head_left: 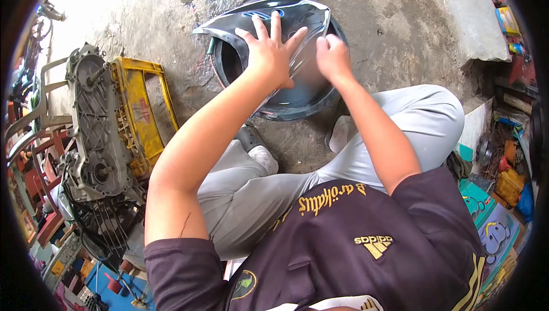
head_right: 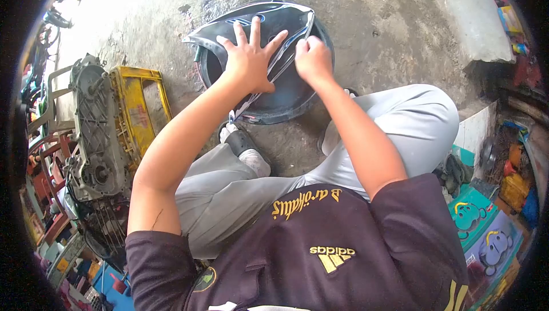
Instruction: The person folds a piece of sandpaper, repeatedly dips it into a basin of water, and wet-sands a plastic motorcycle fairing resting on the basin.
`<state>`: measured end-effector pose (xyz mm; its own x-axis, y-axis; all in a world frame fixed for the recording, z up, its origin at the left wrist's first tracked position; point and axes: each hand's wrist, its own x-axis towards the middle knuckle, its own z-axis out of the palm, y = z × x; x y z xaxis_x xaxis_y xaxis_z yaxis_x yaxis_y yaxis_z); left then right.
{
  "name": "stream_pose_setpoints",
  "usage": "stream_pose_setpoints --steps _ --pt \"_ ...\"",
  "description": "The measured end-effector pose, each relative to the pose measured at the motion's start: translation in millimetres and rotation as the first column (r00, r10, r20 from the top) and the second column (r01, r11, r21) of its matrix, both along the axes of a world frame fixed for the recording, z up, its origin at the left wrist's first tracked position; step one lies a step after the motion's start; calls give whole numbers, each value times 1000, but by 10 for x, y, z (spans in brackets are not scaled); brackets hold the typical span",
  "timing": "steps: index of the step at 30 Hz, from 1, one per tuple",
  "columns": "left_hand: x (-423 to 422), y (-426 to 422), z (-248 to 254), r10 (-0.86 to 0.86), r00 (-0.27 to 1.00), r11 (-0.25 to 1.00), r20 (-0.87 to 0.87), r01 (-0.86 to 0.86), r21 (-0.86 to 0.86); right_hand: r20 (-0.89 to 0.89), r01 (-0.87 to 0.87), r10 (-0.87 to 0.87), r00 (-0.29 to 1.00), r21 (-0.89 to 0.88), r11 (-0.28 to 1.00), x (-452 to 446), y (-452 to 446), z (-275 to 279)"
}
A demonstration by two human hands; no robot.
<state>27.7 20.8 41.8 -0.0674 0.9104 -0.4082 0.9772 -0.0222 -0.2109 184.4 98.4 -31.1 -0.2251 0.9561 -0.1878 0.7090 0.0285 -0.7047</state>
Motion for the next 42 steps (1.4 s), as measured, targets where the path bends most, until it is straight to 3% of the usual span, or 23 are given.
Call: stream_pose_setpoints --steps 2,6,10,12,16,20,26,30,32,37,40,42 --pt "9 -17 -21 4 1000 1000 3 -4 -9 -8 46 -46 999 -2 999 1 62 3" --pt "9 9 11 4 1000 1000 -9 -5 -20 8 -61 61 998 14 998 7 -105 29" --pt "-1 -2 -14 7 1000 1000 1 -7 2 19 62 -62 998 -1 998 44 0 -61" --pt "-5 4 -18 4 1000 1000 -1 -4 22 68 -8 9 998 -25 1000 48 -81 -51" --pt "-6 17 14 12 1000 1000 -8 -12 -15 33 7 -6 999 -41 999 21 -38 -16" --pt "1 10 1 17 1000 1000 15 -17 -1 1 -32 32 1000 69 997 59 -124 -84" --pt "0 -16 8 8 1000 1000 16 -8 -13 -45 24 -23 999 15 1000 81 -41 -118" --pt "-25 12 31 0 1000 1000 18 0 -3 -52 -52 53 997 30 998 76 -154 -70" --pt "-13 5 18 6 1000 1000 15 -5 -3 -44 46 -43 998 60 997 48 13 -119" --pt "-32 5 47 -8 1000 1000 10 8 12 -2 4 -4 1000 -36 999 60 -147 -83" --pt "-17 -17 41 -11 1000 1000 6 11 -14 -51 26 -24 998 27 999 41 25 -3" --pt "-25 -13 53 -2 1000 1000 14 2 -15 -32 -71 74 997 93 993 71 -145 -68"
